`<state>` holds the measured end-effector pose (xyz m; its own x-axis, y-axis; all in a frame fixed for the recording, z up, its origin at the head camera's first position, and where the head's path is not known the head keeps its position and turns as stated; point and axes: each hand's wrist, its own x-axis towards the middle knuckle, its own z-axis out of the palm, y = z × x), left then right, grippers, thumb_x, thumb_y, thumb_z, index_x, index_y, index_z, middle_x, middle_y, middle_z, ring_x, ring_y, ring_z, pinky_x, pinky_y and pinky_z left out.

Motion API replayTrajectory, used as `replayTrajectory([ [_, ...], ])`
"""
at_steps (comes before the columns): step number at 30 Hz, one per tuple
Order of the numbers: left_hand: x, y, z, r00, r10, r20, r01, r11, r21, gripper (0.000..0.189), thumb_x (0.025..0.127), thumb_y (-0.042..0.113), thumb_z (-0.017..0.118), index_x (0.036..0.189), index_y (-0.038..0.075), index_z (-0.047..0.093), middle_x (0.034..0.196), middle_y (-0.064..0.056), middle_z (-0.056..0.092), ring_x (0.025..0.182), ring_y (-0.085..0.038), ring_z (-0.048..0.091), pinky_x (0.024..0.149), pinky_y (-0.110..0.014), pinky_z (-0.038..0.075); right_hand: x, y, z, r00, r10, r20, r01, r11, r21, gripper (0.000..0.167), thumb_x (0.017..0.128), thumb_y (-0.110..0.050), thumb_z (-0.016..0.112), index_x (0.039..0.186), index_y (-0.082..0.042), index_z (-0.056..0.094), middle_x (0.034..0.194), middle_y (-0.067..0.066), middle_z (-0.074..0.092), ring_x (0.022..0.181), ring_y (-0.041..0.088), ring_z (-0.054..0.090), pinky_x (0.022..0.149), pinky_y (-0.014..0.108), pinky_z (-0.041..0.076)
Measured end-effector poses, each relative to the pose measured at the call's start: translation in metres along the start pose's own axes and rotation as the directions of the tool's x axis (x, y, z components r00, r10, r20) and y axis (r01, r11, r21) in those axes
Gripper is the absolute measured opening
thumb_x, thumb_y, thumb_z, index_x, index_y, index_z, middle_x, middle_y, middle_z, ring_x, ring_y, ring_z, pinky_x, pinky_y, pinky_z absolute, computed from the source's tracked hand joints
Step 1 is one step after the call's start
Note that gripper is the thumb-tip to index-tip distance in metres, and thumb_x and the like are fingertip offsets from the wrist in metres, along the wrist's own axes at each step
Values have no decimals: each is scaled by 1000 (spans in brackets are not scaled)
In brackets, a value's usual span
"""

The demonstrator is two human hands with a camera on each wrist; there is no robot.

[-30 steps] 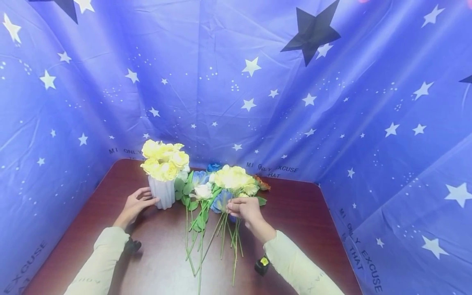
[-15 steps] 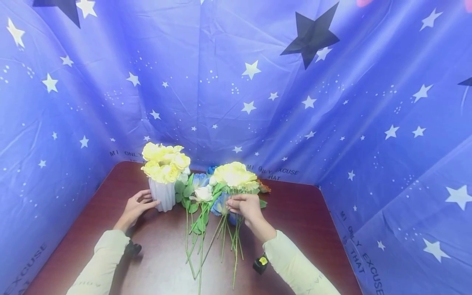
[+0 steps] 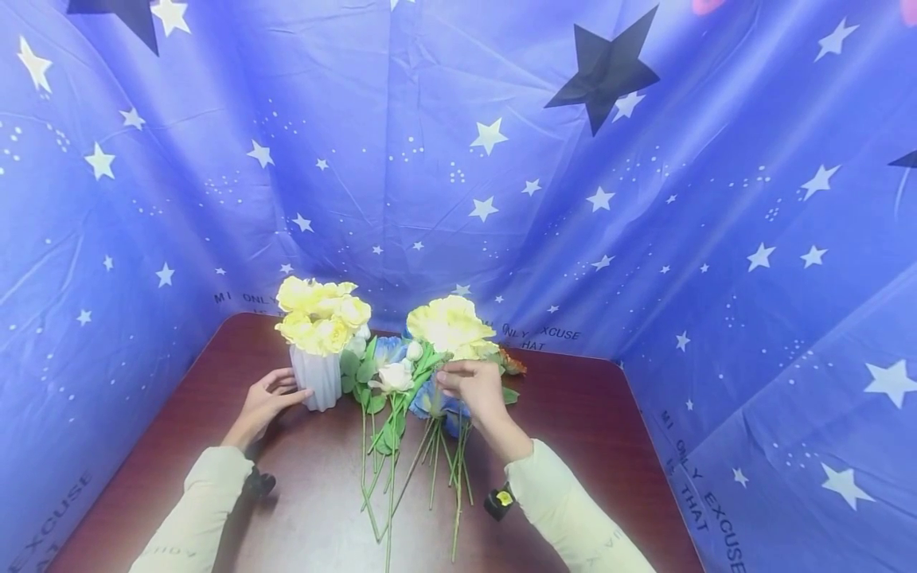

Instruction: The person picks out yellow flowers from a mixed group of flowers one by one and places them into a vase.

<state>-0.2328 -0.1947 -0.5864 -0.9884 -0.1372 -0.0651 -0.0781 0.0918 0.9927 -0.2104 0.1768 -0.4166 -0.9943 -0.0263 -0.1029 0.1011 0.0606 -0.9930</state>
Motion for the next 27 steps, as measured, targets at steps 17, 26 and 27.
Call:
replayTrajectory([
  [17, -1, 1, 1, 1000, 5, 6, -5, 1000, 22, 66, 82, 18, 87, 137, 0, 54, 131, -23, 61, 108, -11, 61, 84, -14, 53, -3, -54, 42, 985, -162, 64, 163, 986, -18, 20, 88, 1, 75, 105, 12, 74, 95, 12, 78, 85, 20, 76, 83, 33, 63],
  [26, -2, 2, 1, 1000, 7, 1, -7, 1000, 29, 66, 83, 19, 86, 137, 1, 54, 131, -23, 61, 112, -17, 62, 84, -13, 53, -8, -73, 70, 984, -169, 60, 176, 975, -137, 14, 83, -7, 81, 70, -5, 76, 53, -2, 61, 49, 10, 35, 64, 28, 43],
  [27, -2, 2, 1, 1000, 6, -2, -6, 1000, 24, 65, 82, 19, 86, 137, 1, 54, 131, -23, 62, 110, -13, 62, 84, -14, 53, -9, -74, 74, 983, -171, 69, 179, 976, -125, 13, 82, -5, 81, 70, -5, 76, 52, -2, 61, 47, 8, 34, 64, 27, 44],
])
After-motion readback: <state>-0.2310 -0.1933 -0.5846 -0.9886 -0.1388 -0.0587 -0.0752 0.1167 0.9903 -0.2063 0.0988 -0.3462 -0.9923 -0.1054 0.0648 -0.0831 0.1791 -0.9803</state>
